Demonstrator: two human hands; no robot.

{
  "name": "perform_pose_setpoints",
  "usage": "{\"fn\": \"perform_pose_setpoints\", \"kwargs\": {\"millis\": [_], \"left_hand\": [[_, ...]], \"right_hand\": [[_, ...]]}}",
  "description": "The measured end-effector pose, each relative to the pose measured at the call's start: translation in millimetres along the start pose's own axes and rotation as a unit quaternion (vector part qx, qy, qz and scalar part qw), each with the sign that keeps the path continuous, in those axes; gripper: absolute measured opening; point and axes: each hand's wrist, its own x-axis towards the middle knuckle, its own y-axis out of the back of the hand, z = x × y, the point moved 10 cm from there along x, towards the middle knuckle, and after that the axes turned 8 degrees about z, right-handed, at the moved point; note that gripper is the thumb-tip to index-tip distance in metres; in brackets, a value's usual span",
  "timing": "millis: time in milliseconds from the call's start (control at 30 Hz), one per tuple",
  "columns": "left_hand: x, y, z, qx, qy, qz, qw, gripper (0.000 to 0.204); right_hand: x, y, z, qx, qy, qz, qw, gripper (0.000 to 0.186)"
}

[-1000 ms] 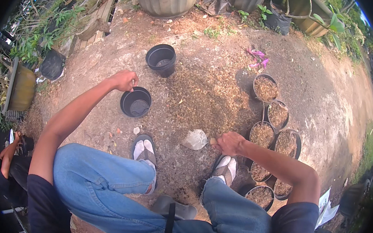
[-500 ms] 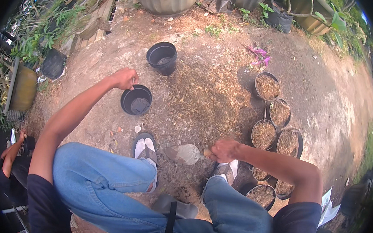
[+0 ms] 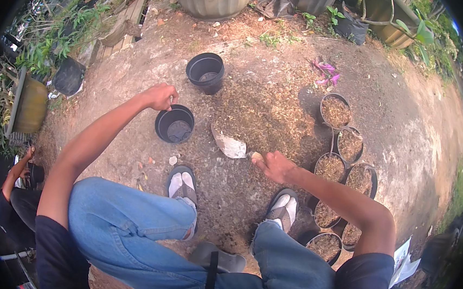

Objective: The person scoops soil from a pile on the ground using a small trowel and fills several black plastic pots. The person places the filled pots in a row and continues the process for multiple containers.

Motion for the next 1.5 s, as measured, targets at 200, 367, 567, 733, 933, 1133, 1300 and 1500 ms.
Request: {"fn": "perform_pose_setpoints", "kwargs": {"millis": [200, 367, 567, 733, 933, 1133, 1300, 1500], "left_hand": [[-5.5, -9.2, -2.5, -0.012, 0.001, -0.038, 0.999, 0.017], [-3.3, -2.1, -1.8, -0.027, -0.005, -0.016, 1.0, 0.015], [-11.6, -7.3, -6.0, -0.011, 0.009, -0.029, 0.999, 0.014], [0.5, -10.1, 0.1, -0.025, 0.042, -0.074, 0.996, 0.029], [0.7, -15.6, -11.0, -0.015, 0.046, -0.061, 0.997, 0.032], [-0.3, -17.7, -7.9, -0.025, 0.067, -0.097, 0.993, 0.033], [-3.3, -14.0, -5.8, -0.026, 0.045, -0.073, 0.996, 0.03], [-0.5, 1.4, 35.8, 0.049, -0.037, -0.038, 0.997, 0.024]], "right_hand": [[-28.2, 5.8, -4.1, -0.139, 0.156, -0.109, 0.972, 0.058], [-51.8, -22.7, 25.0, -0.29, 0.3, -0.164, 0.894, 0.061], [-32.7, 27.2, 36.4, -0.329, 0.212, -0.163, 0.906, 0.049], [5.1, 60.2, 71.7, -0.275, 0.1, -0.077, 0.953, 0.059], [13.4, 78.2, 68.0, -0.08, 0.074, 0.007, 0.994, 0.077], [-13.5, 55.1, 48.5, -0.261, 0.152, -0.073, 0.951, 0.083], [-36.5, 14.0, 24.5, -0.345, 0.249, -0.185, 0.886, 0.082], [-56.1, 25.9, 16.6, -0.327, 0.188, -0.164, 0.912, 0.074]]}}
